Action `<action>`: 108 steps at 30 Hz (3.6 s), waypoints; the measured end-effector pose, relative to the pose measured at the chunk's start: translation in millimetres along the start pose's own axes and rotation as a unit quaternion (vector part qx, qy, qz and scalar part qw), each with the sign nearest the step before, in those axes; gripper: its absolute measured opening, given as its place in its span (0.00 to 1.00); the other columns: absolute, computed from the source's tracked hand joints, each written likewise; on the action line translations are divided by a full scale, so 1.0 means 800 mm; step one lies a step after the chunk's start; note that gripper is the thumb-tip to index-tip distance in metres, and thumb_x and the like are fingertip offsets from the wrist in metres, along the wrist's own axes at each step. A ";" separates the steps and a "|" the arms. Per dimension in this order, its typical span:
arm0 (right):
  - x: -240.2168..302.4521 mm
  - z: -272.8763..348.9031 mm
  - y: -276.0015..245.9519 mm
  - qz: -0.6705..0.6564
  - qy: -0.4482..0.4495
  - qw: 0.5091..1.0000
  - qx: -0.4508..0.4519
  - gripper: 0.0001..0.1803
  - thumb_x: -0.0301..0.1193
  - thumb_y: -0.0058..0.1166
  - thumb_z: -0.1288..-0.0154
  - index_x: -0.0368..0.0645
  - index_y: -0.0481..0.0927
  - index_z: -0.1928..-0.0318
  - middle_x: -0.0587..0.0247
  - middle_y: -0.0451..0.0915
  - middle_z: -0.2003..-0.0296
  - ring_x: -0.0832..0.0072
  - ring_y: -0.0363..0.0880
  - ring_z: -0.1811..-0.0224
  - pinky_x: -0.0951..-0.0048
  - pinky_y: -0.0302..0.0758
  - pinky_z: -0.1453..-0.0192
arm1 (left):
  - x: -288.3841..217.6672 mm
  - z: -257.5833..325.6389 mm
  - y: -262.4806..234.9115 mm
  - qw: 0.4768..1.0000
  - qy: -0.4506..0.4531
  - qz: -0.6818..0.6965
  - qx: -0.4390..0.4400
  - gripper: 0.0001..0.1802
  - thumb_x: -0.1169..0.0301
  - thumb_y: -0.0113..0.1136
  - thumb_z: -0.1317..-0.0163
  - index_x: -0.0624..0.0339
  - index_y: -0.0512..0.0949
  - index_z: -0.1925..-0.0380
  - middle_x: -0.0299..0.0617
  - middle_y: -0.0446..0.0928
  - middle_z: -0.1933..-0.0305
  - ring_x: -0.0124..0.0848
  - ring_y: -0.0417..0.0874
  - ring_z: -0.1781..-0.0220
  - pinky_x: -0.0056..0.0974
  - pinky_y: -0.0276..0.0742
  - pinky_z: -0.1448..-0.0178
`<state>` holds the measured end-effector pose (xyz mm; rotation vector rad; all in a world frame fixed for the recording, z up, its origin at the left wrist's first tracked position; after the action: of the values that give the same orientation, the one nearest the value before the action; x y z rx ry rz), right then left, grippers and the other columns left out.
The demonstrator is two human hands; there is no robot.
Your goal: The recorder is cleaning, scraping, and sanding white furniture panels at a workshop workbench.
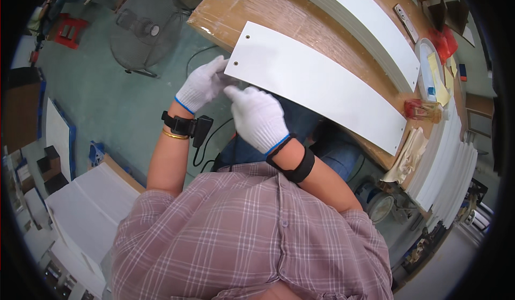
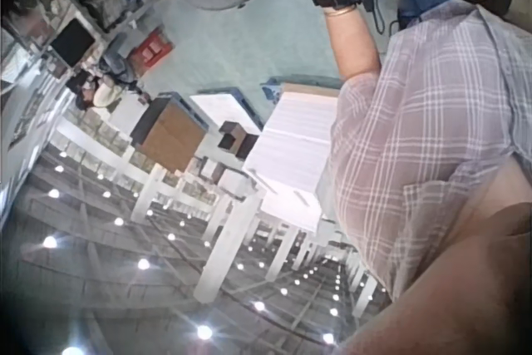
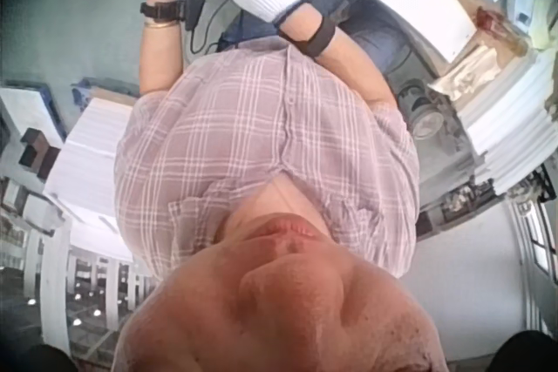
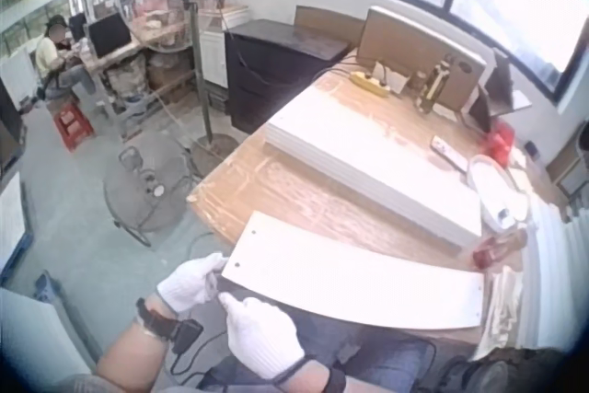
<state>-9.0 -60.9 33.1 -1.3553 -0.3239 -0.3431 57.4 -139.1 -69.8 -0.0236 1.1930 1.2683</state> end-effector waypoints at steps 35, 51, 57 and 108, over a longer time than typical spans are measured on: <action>-0.136 -0.003 -0.096 0.010 0.107 0.959 -0.261 0.25 0.26 0.48 0.41 0.46 0.71 0.41 0.47 0.80 0.59 0.53 0.80 0.57 0.60 0.77 0.53 | -0.002 0.027 -0.009 0.998 0.001 0.055 -0.034 0.26 0.58 0.42 0.28 0.73 0.69 0.45 0.56 0.77 0.49 0.43 0.79 0.46 0.47 0.70 0.36; -0.400 0.275 -0.126 -0.008 0.402 0.838 -0.369 0.22 0.29 0.44 0.36 0.42 0.73 0.42 0.46 0.82 0.61 0.60 0.82 0.64 0.62 0.77 0.54 | -0.017 0.011 -0.019 0.987 0.055 -0.107 -0.106 0.26 0.55 0.41 0.28 0.69 0.72 0.47 0.51 0.79 0.51 0.42 0.80 0.48 0.46 0.70 0.38; -0.235 0.153 -0.111 0.076 0.222 0.937 -0.258 0.32 0.24 0.45 0.43 0.58 0.66 0.35 0.53 0.77 0.70 0.55 0.77 0.69 0.55 0.76 0.66 | -0.019 -0.009 -0.021 0.989 0.064 -0.086 -0.105 0.26 0.55 0.39 0.27 0.68 0.75 0.51 0.49 0.80 0.53 0.41 0.80 0.50 0.45 0.72 0.39; -0.591 0.455 -0.194 -0.023 0.509 0.815 -0.274 0.32 0.40 0.54 0.45 0.47 0.71 0.39 0.47 0.73 0.43 0.57 0.74 0.42 0.63 0.69 0.37 | -0.019 -0.002 -0.006 0.987 0.083 -0.001 -0.135 0.18 0.66 0.49 0.31 0.69 0.70 0.47 0.45 0.77 0.48 0.33 0.78 0.46 0.37 0.75 0.42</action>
<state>-513.3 294.0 40.5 -1.5109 0.6997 -1.2074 62.4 -152.4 -62.6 -0.3350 1.1530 1.4408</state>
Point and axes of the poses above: each hand's wrist, its own z-axis away from the middle knuckle, its own y-axis out of the palm, x = y × z, the point moved 10 cm from there along -z, towards the middle knuckle
